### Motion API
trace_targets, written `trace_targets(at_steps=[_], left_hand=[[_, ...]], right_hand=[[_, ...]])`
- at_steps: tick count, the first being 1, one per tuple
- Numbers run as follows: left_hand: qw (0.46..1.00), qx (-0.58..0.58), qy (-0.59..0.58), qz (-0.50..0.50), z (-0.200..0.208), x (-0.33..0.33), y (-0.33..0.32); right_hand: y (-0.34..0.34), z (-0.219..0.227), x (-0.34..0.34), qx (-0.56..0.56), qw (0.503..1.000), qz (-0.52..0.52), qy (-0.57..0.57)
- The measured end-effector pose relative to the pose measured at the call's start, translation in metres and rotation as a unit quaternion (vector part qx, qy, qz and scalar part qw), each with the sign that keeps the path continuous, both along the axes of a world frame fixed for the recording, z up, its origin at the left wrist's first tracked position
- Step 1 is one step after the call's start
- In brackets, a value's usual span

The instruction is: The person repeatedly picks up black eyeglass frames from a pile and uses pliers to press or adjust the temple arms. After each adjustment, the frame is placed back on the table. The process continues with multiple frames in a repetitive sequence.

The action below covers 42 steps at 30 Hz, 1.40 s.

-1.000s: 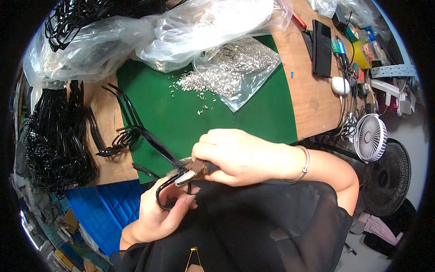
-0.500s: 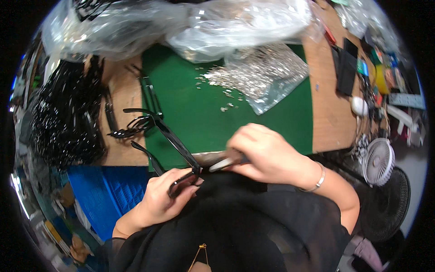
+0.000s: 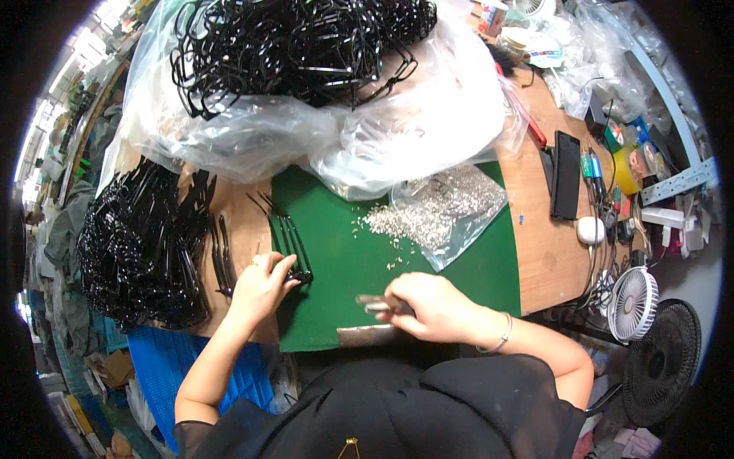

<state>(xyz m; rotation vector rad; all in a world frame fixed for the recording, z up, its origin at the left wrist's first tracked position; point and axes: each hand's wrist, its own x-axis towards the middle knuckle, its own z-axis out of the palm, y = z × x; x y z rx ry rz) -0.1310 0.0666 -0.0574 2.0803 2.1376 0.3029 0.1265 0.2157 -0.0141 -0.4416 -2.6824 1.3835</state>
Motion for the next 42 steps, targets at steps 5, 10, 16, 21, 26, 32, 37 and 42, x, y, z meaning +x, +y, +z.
trace_targets(at_steps=[5,10,16,21,26,32,37,42], left_hand=[[0.976,0.179,-0.108,-0.066,0.040,-0.005,0.045],[0.896,0.441,0.010,0.050,0.156,-0.055,0.186],[0.942,0.231,0.158,0.185,0.195,-0.136,0.292],[0.939,0.304,0.038,0.155,0.260,-0.154,0.241],[0.853,0.299,-0.428,-0.002,0.260,-0.088,0.174],[0.648,0.099,-0.755,-0.012,0.185,0.002,0.052],[0.595,0.161,-0.781,0.097,0.100,0.071,0.019],[0.574,0.140,-0.803,0.081,0.057,0.112,0.013]], right_hand=[[0.005,-0.005,0.018,-0.031,0.997,-0.054,-0.045],[0.000,-0.015,0.012,-0.027,0.999,-0.025,-0.010],[-0.010,-0.020,0.027,-0.013,0.999,-0.042,0.019],[-0.001,-0.022,0.035,0.025,0.997,-0.065,-0.023],[0.000,-0.027,0.023,0.135,0.986,-0.082,-0.056],[-0.019,-0.052,0.021,0.333,0.935,-0.083,-0.094],[-0.009,-0.030,0.035,0.212,0.967,-0.122,-0.072],[0.009,-0.050,0.019,0.151,0.974,-0.159,-0.054]])
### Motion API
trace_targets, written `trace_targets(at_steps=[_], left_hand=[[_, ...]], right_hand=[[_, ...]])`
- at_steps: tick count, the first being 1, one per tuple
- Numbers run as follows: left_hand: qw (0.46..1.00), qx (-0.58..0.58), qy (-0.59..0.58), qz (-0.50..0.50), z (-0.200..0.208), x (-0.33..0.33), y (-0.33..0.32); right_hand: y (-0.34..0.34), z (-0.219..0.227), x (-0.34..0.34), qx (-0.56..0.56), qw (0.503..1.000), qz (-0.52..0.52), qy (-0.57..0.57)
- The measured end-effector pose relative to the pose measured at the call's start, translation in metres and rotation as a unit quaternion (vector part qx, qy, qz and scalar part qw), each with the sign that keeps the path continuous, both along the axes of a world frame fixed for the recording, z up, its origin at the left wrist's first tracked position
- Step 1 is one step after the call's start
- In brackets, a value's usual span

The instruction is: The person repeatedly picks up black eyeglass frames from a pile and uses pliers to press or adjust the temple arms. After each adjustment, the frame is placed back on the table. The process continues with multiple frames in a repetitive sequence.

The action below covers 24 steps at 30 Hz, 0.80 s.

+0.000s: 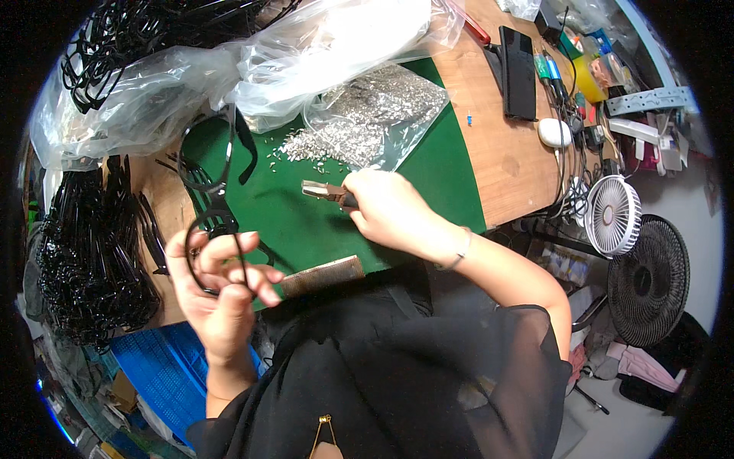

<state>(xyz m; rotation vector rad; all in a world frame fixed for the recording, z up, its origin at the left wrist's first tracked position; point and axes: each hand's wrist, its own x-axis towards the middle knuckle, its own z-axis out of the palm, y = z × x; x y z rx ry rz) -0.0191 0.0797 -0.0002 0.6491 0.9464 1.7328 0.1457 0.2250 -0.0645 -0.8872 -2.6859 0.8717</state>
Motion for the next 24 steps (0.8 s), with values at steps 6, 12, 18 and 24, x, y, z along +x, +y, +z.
trace_targets(at_steps=[6,12,18,24], left_hand=[[0.997,-0.013,0.068,0.021,-0.018,0.004,-0.007],[0.993,-0.066,0.082,0.054,-0.022,0.006,-0.004],[0.996,-0.026,0.055,0.066,-0.028,0.003,-0.004],[0.998,-0.025,0.061,0.015,-0.021,0.010,0.002]], right_hand=[[0.000,-0.015,-0.005,-0.015,0.999,0.047,0.016],[0.000,-0.015,-0.005,0.003,0.997,0.062,-0.035],[0.004,-0.018,-0.006,0.001,0.996,0.073,-0.044],[-0.005,-0.009,-0.003,0.013,0.999,0.039,0.007]])
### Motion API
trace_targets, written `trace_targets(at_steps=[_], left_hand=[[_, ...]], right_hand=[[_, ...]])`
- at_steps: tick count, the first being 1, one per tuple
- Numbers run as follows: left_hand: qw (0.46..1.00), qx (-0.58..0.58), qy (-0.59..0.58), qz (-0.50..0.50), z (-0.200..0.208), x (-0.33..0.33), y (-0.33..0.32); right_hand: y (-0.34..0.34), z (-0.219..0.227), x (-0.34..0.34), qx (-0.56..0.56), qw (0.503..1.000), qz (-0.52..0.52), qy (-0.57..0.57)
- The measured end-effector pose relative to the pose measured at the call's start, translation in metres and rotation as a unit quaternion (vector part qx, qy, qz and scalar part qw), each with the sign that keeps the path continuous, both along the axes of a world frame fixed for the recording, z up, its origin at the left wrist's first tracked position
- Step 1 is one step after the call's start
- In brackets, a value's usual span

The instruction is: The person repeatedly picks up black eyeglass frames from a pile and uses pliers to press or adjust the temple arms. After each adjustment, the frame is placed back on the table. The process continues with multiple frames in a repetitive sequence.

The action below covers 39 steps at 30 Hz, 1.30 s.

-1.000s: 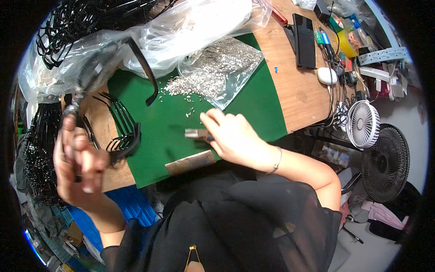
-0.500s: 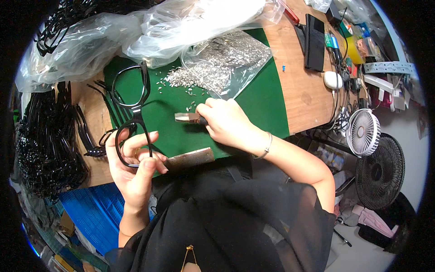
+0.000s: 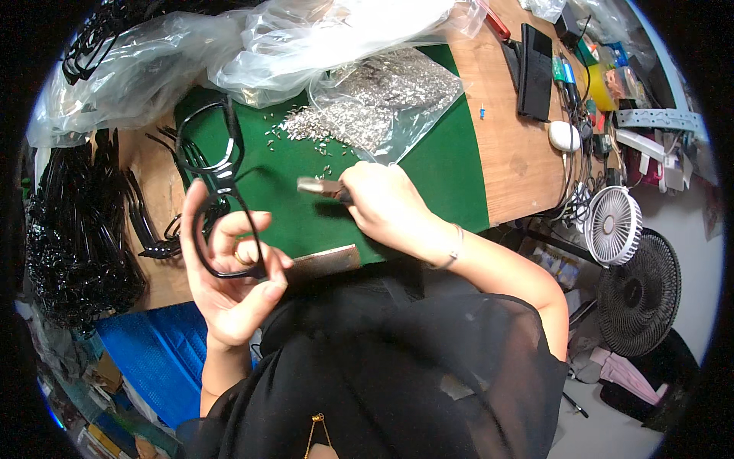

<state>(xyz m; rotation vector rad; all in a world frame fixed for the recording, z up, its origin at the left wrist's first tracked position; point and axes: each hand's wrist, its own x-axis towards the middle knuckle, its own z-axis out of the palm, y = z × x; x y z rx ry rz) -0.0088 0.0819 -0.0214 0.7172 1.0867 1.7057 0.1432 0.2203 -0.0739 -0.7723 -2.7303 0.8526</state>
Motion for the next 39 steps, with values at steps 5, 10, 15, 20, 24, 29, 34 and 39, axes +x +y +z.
trace_targets(at_steps=[5,10,15,20,24,29,34,39], left_hand=[[0.981,0.009,0.187,-0.053,-0.008,0.018,0.010],[0.971,0.014,0.238,0.006,-0.012,0.041,0.019],[0.957,0.032,0.281,0.067,-0.016,0.050,0.019],[0.973,0.021,0.228,-0.014,-0.009,0.036,0.017],[0.995,0.007,0.085,-0.045,-0.003,0.025,0.013],[0.992,-0.027,0.092,-0.077,0.003,0.007,-0.003],[0.991,-0.005,0.063,-0.121,0.002,0.002,-0.007],[0.989,-0.019,0.100,-0.110,0.002,0.004,-0.004]], right_hand=[[-0.024,0.067,0.011,-0.344,0.920,-0.166,0.087],[-0.041,0.067,0.014,-0.359,0.895,-0.145,0.222],[-0.046,0.069,0.009,-0.488,0.814,-0.198,0.245],[-0.036,0.077,0.004,-0.569,0.789,-0.163,0.167],[-0.034,0.079,-0.002,-0.617,0.764,-0.122,0.145],[-0.027,0.088,0.008,-0.541,0.833,-0.059,0.098],[-0.018,0.097,0.005,-0.422,0.890,0.113,-0.129],[-0.015,0.098,0.003,-0.325,0.923,0.140,-0.149]])
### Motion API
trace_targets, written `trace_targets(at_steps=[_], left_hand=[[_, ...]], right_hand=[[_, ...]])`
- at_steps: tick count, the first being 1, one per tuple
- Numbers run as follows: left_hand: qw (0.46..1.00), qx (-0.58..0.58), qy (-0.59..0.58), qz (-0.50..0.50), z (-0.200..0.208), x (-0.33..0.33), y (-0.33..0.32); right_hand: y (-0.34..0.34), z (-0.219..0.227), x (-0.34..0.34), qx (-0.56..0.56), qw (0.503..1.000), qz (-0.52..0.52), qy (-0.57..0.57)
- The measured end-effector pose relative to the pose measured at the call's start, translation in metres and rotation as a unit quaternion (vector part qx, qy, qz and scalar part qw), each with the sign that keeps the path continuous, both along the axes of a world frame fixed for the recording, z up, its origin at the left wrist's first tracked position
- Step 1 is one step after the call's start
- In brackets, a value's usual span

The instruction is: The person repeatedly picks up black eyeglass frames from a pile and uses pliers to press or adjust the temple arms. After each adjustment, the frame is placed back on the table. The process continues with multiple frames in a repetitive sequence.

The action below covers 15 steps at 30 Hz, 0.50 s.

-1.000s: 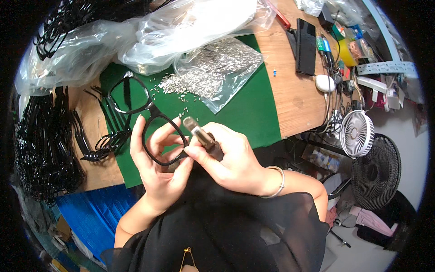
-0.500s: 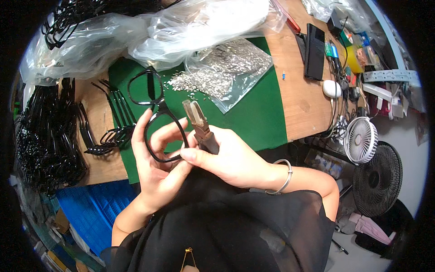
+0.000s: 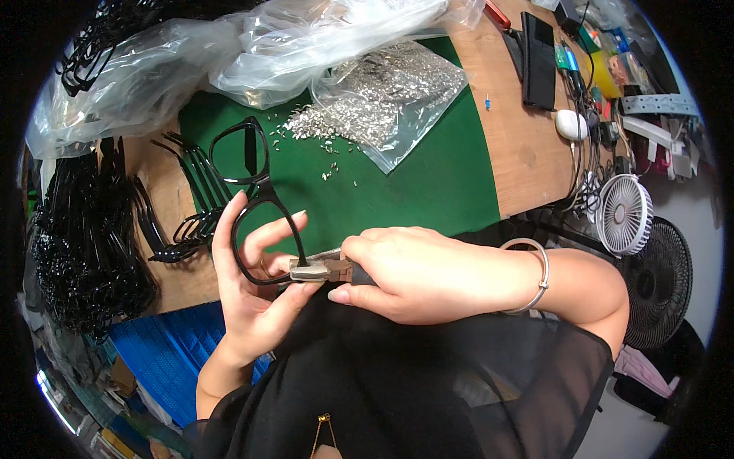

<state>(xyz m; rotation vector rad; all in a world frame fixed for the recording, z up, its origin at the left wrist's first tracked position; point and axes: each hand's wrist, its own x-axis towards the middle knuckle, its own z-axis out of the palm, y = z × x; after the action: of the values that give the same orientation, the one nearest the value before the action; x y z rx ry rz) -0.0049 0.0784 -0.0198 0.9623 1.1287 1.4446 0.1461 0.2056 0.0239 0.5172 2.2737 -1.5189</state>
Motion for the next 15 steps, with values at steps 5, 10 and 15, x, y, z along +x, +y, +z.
trace_targets(at_steps=[5,10,15], left_hand=[[0.997,-0.061,-0.038,0.009,-0.001,0.004,0.000],[0.995,-0.088,-0.033,0.015,0.003,0.002,0.004],[0.994,-0.109,-0.028,-0.003,-0.001,-0.004,0.009]], right_hand=[[-0.001,-0.006,-0.001,0.053,0.998,0.005,-0.024],[0.002,-0.007,-0.003,0.043,0.997,0.008,-0.058],[0.026,-0.011,0.004,0.007,0.997,-0.036,-0.069]])
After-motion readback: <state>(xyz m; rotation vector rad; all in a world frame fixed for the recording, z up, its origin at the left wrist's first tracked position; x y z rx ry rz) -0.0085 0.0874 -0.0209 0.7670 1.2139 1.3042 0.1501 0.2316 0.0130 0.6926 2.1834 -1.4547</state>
